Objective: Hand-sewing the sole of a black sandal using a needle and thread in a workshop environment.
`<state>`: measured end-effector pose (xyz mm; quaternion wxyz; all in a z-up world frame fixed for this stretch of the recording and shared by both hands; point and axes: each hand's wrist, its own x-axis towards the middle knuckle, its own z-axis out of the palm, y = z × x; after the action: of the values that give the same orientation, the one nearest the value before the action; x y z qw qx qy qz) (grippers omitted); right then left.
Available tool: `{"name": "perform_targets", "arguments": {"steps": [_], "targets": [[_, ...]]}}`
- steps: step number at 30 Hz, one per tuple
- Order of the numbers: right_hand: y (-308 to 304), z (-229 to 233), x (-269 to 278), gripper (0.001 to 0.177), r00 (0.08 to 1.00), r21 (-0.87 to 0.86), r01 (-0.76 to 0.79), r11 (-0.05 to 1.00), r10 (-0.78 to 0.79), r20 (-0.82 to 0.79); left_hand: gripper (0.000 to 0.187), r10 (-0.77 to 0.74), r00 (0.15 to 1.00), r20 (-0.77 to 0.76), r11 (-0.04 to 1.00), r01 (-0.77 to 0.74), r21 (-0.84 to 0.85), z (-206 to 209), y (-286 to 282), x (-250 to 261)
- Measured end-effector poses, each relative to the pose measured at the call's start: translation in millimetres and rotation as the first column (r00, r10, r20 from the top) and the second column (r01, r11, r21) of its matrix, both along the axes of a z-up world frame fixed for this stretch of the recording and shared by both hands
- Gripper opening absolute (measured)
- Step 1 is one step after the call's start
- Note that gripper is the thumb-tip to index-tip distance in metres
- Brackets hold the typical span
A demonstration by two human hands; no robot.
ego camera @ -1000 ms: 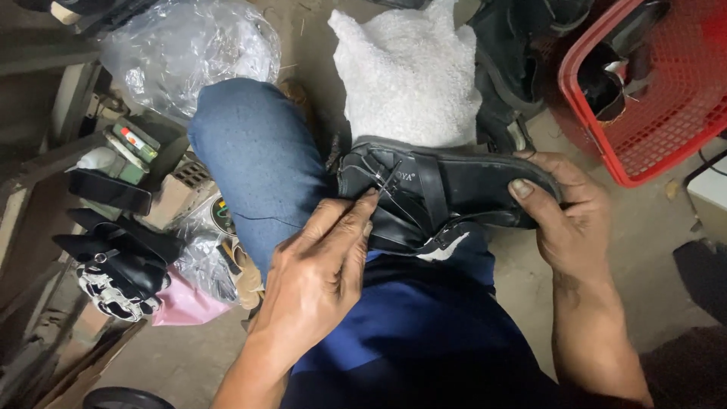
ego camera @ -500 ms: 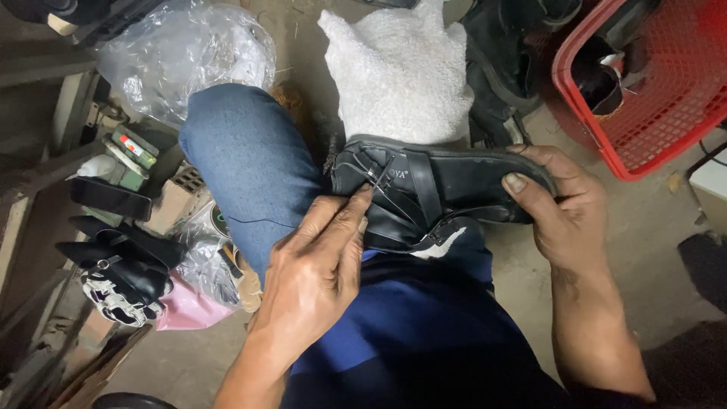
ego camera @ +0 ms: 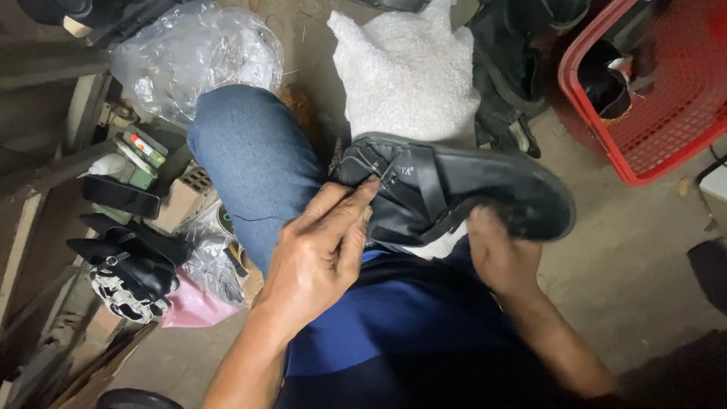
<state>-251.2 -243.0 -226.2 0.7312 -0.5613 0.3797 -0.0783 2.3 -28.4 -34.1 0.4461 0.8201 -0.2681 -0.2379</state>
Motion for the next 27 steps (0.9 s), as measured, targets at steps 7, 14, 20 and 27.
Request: {"name": "perform_targets", "arguments": {"steps": [7, 14, 20, 27], "targets": [[21, 94, 97, 0.025, 0.949, 0.211, 0.299, 0.930, -0.313, 0.032, 0.035, 0.002, 1.000, -0.012, 0.999, -0.001, 0.040, 6, -3, -5], [15, 91, 93, 0.038, 0.965, 0.210, 0.202, 0.957, -0.231, 0.123, 0.035, -0.002, 1.000, -0.023, 1.000, 0.002, -0.005, 6, -2, -5], [15, 101, 101, 0.041, 0.965, 0.216, 0.142, 0.966, -0.184, 0.187, 0.035, -0.021, 1.000, -0.020, 1.000, 0.021, 0.006, 7, -2, -2], [11, 91, 91, 0.034, 0.968, 0.208, 0.215, 0.954, -0.236, 0.084, 0.036, -0.042, 0.999, -0.020, 0.999, 0.043, 0.029, 6, -1, 0]]}}
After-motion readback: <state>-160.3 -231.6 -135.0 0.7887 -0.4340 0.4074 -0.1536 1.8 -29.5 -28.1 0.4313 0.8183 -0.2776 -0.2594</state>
